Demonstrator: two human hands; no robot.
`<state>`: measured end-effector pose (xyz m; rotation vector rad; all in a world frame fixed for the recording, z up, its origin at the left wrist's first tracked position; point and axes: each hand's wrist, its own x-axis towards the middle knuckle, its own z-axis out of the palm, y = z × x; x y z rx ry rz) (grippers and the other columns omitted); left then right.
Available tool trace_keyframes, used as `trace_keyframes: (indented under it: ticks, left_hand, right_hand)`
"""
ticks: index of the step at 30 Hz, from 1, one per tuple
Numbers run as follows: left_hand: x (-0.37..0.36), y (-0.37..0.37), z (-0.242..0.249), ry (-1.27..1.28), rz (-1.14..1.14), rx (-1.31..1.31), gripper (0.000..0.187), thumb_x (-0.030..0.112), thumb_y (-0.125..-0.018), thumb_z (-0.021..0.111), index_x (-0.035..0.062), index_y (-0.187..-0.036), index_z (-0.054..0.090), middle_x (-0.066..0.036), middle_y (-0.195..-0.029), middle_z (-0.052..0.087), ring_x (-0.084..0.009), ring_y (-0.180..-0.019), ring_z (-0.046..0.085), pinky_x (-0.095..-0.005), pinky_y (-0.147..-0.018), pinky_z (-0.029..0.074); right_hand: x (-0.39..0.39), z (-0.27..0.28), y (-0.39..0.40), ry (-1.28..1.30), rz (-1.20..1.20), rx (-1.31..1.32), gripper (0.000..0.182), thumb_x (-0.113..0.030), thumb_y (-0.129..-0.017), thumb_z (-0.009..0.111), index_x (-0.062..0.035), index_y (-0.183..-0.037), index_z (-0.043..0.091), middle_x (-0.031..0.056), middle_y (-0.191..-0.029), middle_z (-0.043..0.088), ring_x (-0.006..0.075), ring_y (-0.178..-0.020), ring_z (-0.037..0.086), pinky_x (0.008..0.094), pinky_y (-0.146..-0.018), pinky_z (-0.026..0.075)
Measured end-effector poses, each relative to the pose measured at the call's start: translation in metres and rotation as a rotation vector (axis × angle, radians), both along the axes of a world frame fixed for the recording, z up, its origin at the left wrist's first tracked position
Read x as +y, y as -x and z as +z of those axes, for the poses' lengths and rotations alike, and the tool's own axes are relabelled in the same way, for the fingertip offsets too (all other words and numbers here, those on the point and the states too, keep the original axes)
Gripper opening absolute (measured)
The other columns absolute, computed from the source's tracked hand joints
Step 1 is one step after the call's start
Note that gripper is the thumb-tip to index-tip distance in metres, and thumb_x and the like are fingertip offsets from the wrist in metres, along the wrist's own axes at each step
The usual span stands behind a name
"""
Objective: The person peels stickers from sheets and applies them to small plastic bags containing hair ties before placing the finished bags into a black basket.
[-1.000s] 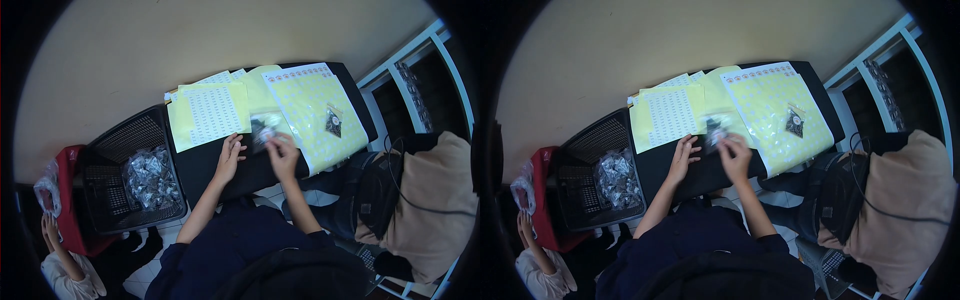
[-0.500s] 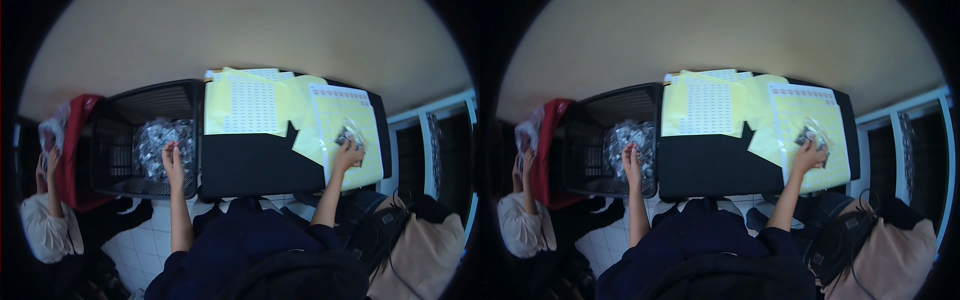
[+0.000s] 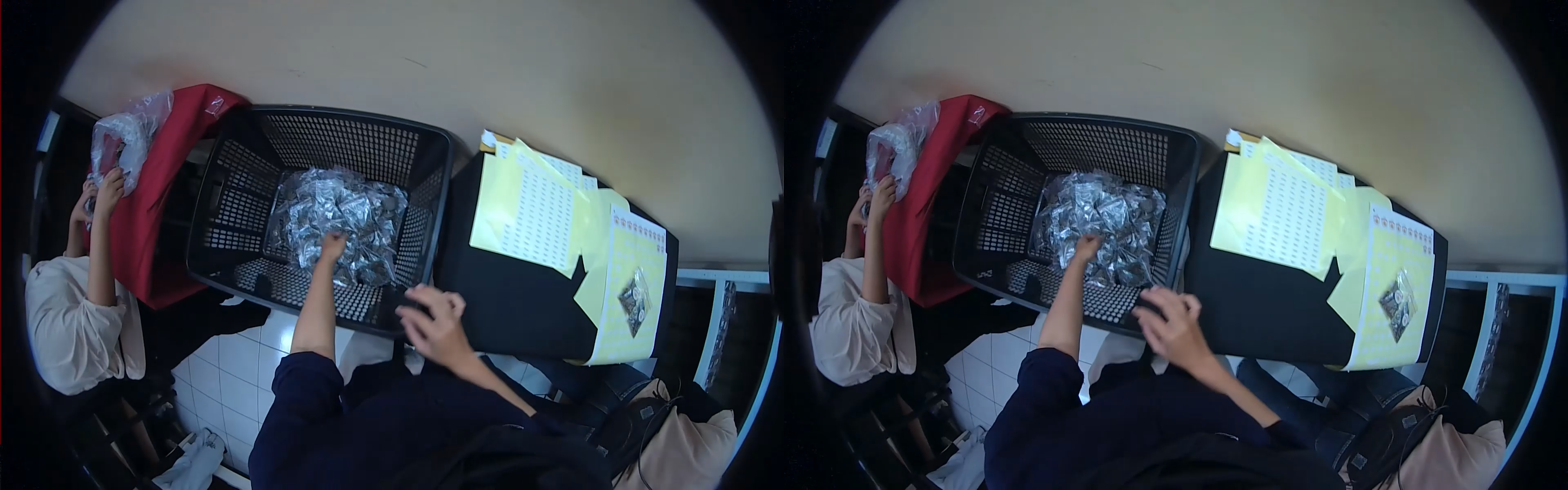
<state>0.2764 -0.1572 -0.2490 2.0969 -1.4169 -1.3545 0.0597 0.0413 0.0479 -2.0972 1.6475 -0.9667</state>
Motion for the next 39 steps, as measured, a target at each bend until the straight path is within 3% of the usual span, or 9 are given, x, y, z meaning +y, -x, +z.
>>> trace_keyframes:
  ticks: [7, 12, 19, 23, 27, 30, 35, 38, 39]
  left_hand:
    - [-0.009, 0.055, -0.039, 0.064, -0.114, 0.027, 0.061, 0.031, -0.070, 0.064, -0.0055, -0.113, 0.042, -0.025, -0.112, 0.044, -0.0352, -0.106, 0.043, -0.0376, -0.090, 0.036]
    - [-0.025, 0.090, -0.023, -0.090, 0.025, -0.353, 0.076, 0.029, -0.068, 0.069, -0.0033, -0.121, 0.026, -0.023, -0.120, 0.031, -0.0348, -0.111, 0.036, -0.0397, -0.091, 0.036]
    - [-0.011, 0.068, -0.036, 0.194, -0.045, -0.167, 0.045, 0.018, -0.069, 0.068, 0.0000, -0.101, 0.042, -0.017, -0.097, 0.048, -0.0324, -0.093, 0.048, -0.0390, -0.082, 0.039]
    - [-0.020, 0.071, 0.047, 0.435, 0.007, 0.192, 0.037, 0.013, -0.073, 0.064, -0.0015, -0.099, 0.041, -0.015, -0.092, 0.047, -0.0257, -0.084, 0.048, -0.0351, -0.076, 0.039]
    - [-0.002, 0.091, 0.186, 0.644, -0.098, 0.403, 0.035, 0.009, -0.072, 0.063, -0.0012, -0.098, 0.041, -0.013, -0.090, 0.045, -0.0224, -0.082, 0.046, -0.0327, -0.073, 0.039]
    - [0.039, 0.105, 0.281, 0.870, -0.424, 0.462, 0.042, 0.004, -0.068, 0.067, 0.0005, -0.100, 0.041, -0.011, -0.091, 0.043, -0.0210, -0.080, 0.046, -0.0302, -0.073, 0.040]
    - [0.113, 0.140, 0.333, 0.678, -0.355, 0.724, 0.054, 0.003, -0.066, 0.069, -0.0005, -0.110, 0.037, -0.011, -0.100, 0.041, -0.0170, -0.079, 0.049, -0.0266, -0.070, 0.044]
    - [0.134, 0.168, 0.317, 0.480, -0.391, 1.081, 0.051, 0.008, -0.069, 0.069, 0.0011, -0.111, 0.040, -0.008, -0.098, 0.045, -0.0122, -0.077, 0.050, -0.0238, -0.065, 0.044]
    - [0.137, 0.172, 0.304, 0.459, -0.516, 0.972, 0.032, 0.012, -0.075, 0.065, 0.0022, -0.101, 0.049, -0.003, -0.086, 0.052, -0.0079, -0.073, 0.050, -0.0204, -0.061, 0.042]
  right_hand:
    - [-0.031, -0.014, -0.042, -0.117, 0.044, -0.028, 0.021, -0.009, -0.068, 0.063, -0.0118, -0.089, 0.062, 0.0045, -0.105, 0.054, 0.0183, -0.103, 0.050, 0.0380, -0.088, 0.028]
    - [-0.043, -0.018, -0.033, -0.107, -0.168, 0.023, 0.021, -0.004, -0.063, 0.067, -0.0116, -0.083, 0.063, 0.0045, -0.096, 0.058, 0.0194, -0.092, 0.055, 0.0371, -0.087, 0.031]
    - [-0.040, -0.018, -0.012, -0.053, -0.282, 0.018, 0.020, -0.001, -0.064, 0.065, -0.0078, -0.083, 0.063, 0.0071, -0.094, 0.056, 0.0233, -0.087, 0.055, 0.0384, -0.081, 0.040]
    - [-0.051, -0.013, -0.011, -0.045, -0.342, -0.200, 0.020, 0.001, -0.066, 0.064, -0.0025, -0.085, 0.061, 0.0138, -0.095, 0.055, 0.0272, -0.088, 0.055, 0.0325, -0.077, 0.044]
    - [-0.081, 0.012, 0.003, 0.014, -0.363, -0.362, 0.046, -0.006, -0.068, 0.068, 0.0016, -0.109, 0.048, 0.0143, -0.105, 0.052, 0.0247, -0.100, 0.051, 0.0326, -0.084, 0.041]
    - [-0.088, 0.022, 0.018, 0.007, -0.406, -0.643, 0.058, -0.012, -0.067, 0.072, 0.0013, -0.116, 0.043, 0.0137, -0.108, 0.051, 0.0218, -0.103, 0.049, 0.0334, -0.086, 0.040]
    - [-0.054, 0.052, 0.047, 0.087, -0.382, -0.924, 0.012, -0.003, -0.082, 0.055, 0.0047, -0.091, 0.058, 0.0069, -0.080, 0.059, 0.0101, -0.071, 0.057, 0.0207, -0.063, 0.047]
    - [-0.022, 0.045, 0.070, 0.077, -0.414, -1.079, 0.012, -0.004, -0.082, 0.055, 0.0040, -0.090, 0.058, 0.0068, -0.079, 0.059, 0.0098, -0.070, 0.057, 0.0205, -0.061, 0.047]
    - [-0.013, 0.032, 0.079, 0.095, -0.457, -1.051, 0.012, -0.006, -0.083, 0.055, 0.0038, -0.090, 0.058, 0.0075, -0.079, 0.058, 0.0093, -0.064, 0.057, 0.0197, -0.056, 0.046]
